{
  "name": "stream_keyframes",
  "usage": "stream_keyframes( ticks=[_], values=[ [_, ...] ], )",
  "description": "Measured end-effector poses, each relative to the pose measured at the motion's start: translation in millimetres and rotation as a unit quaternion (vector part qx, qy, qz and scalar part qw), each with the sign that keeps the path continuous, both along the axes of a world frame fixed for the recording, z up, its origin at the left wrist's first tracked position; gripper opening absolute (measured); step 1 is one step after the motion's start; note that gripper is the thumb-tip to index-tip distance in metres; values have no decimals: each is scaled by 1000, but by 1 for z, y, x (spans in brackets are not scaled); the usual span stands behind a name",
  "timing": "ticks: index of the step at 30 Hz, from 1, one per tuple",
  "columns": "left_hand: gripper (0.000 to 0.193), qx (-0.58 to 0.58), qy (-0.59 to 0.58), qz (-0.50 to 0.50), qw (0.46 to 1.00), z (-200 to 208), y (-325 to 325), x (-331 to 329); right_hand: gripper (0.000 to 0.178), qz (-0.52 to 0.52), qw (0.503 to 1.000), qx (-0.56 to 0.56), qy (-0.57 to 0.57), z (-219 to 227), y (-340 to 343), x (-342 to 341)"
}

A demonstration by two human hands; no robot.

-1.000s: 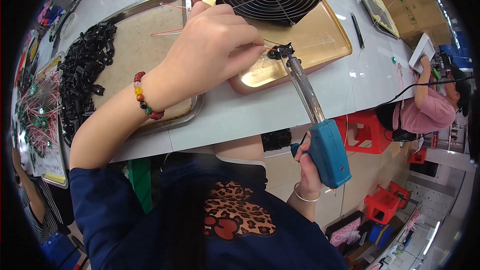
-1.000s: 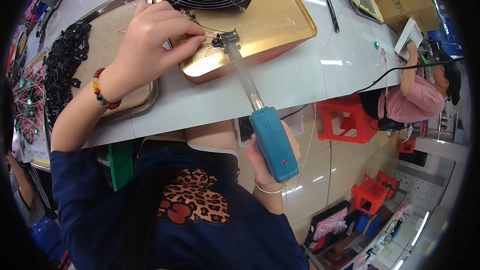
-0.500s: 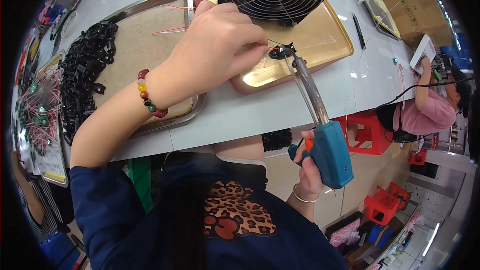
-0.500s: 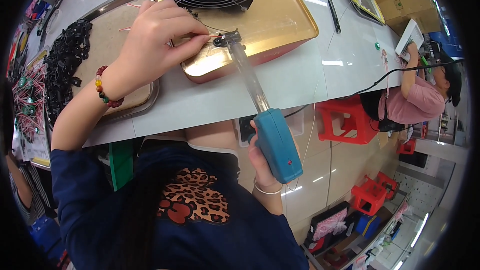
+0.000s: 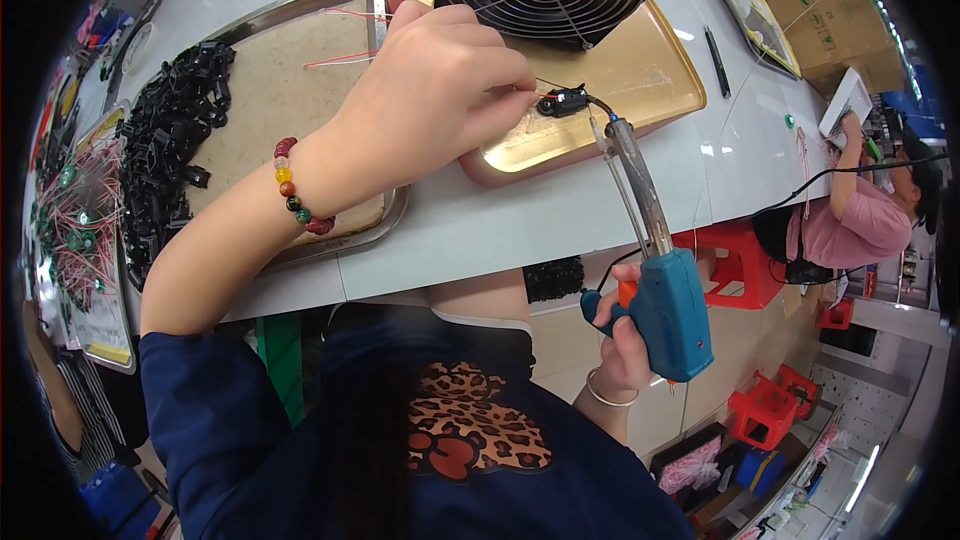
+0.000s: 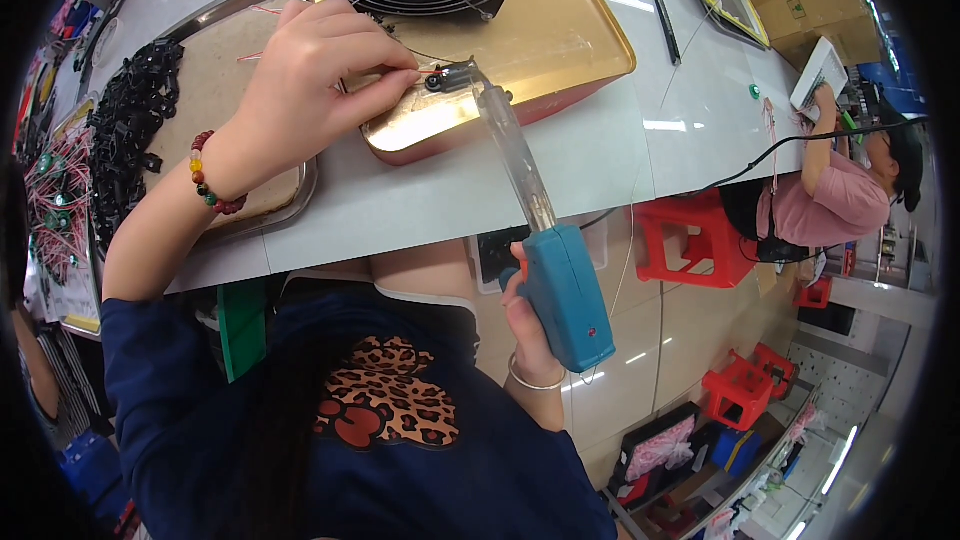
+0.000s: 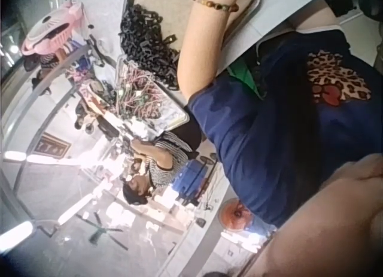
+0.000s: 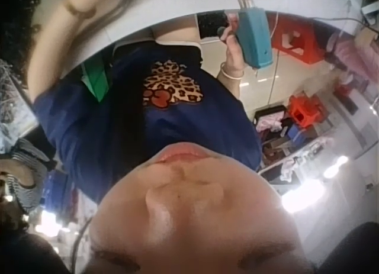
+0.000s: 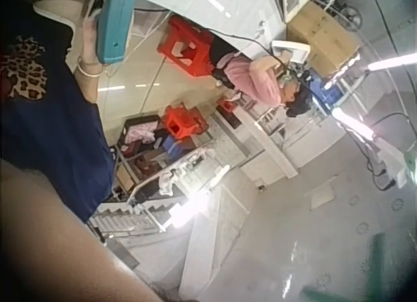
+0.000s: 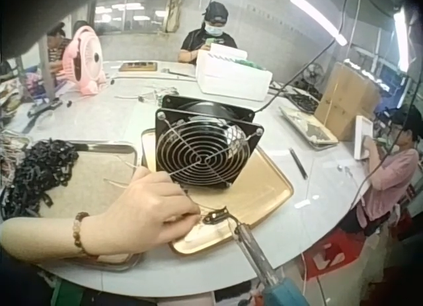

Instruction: The person solders wires to small electronic components using a soldering iron at a workbench, assembling toy parts.

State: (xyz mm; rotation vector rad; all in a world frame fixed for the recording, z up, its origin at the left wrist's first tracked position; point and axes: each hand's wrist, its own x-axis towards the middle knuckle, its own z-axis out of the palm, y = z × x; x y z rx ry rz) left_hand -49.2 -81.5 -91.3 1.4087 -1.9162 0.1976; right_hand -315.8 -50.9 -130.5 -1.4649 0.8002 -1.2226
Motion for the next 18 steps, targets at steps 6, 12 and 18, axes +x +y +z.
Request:
stream_keyframes(
  ticks=[6,12,18],
  values=[
    [11,15,-11,10,1000,13,6,3,48,0,1000,-7,-5,0,0,-1],
    [25,23,-62,101,993,22,14,7,47,-9,1000,-2,-8,-3,-1,-11],
    [24,167,46,61,983,33,11,6,47,-26,999,4,-21,-5,-2,-13]
  ],
)
